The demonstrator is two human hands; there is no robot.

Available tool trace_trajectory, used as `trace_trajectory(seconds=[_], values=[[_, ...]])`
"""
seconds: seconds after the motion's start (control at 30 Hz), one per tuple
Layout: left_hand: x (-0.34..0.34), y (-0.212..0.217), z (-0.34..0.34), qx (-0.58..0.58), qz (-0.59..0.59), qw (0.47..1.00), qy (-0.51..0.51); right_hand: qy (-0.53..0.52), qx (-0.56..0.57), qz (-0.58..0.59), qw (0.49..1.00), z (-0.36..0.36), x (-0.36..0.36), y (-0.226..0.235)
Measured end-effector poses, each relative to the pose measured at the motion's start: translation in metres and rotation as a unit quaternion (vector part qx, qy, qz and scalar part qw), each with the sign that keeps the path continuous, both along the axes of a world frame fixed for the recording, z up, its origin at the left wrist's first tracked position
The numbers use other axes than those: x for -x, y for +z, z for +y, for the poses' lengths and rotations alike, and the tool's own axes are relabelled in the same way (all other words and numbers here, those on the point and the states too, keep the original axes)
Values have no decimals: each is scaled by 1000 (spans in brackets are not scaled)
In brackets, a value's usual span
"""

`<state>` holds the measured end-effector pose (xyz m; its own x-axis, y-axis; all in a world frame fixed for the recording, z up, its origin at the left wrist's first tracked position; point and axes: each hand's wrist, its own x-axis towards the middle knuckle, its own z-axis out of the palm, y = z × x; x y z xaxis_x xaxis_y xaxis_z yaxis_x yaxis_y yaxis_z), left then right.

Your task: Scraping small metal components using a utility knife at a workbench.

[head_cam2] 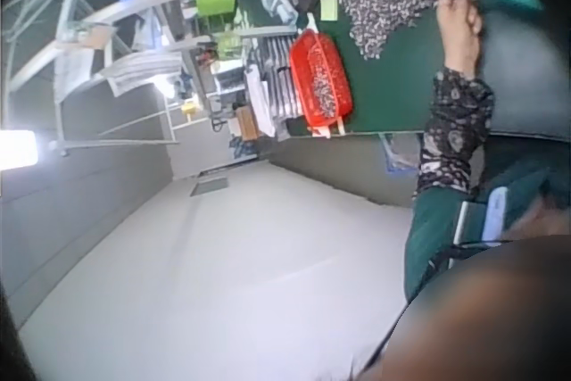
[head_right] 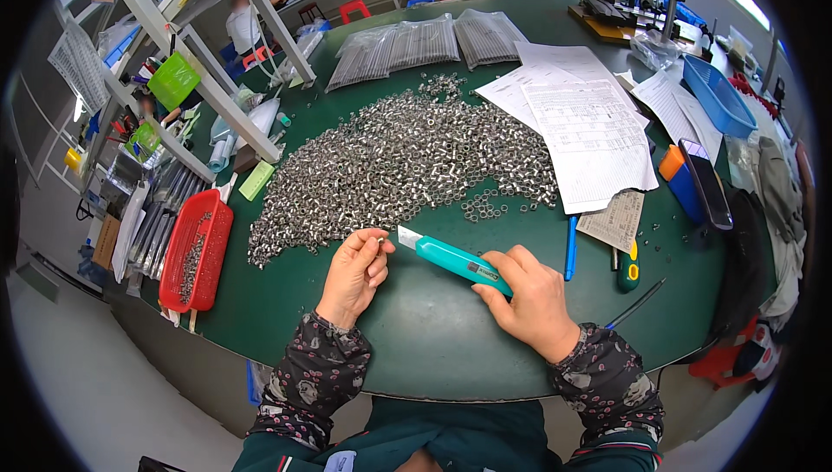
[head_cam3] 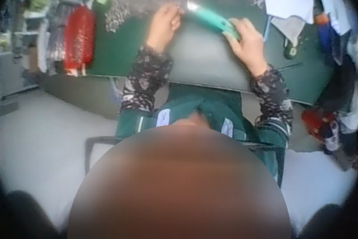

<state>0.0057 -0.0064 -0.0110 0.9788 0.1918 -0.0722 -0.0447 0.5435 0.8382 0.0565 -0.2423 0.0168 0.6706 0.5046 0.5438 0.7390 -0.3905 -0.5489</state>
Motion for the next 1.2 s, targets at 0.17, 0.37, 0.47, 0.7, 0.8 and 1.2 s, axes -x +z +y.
trace_trajectory(seconds=[0.17,0.37,0.47,0.7,0.8,1.2], values=[[-1,2,-1,-8,13,1000,13,4,5,17,1000,0,-1,0],[-2,-1,1,-27,0,1000,16,15,11,33,999,-1,-2,0],[-1,1,-1,-37,3,999,19,26,13,47,998,-2,-3,-1],[-1,-1,-1,-46,-3,999,25,41,23,79,996,-3,-3,-2],[-1,0,-2,-48,0,999,25,43,20,98,994,-3,-4,-4],[2,4,-4,-114,28,993,10,16,49,22,998,1,4,3]])
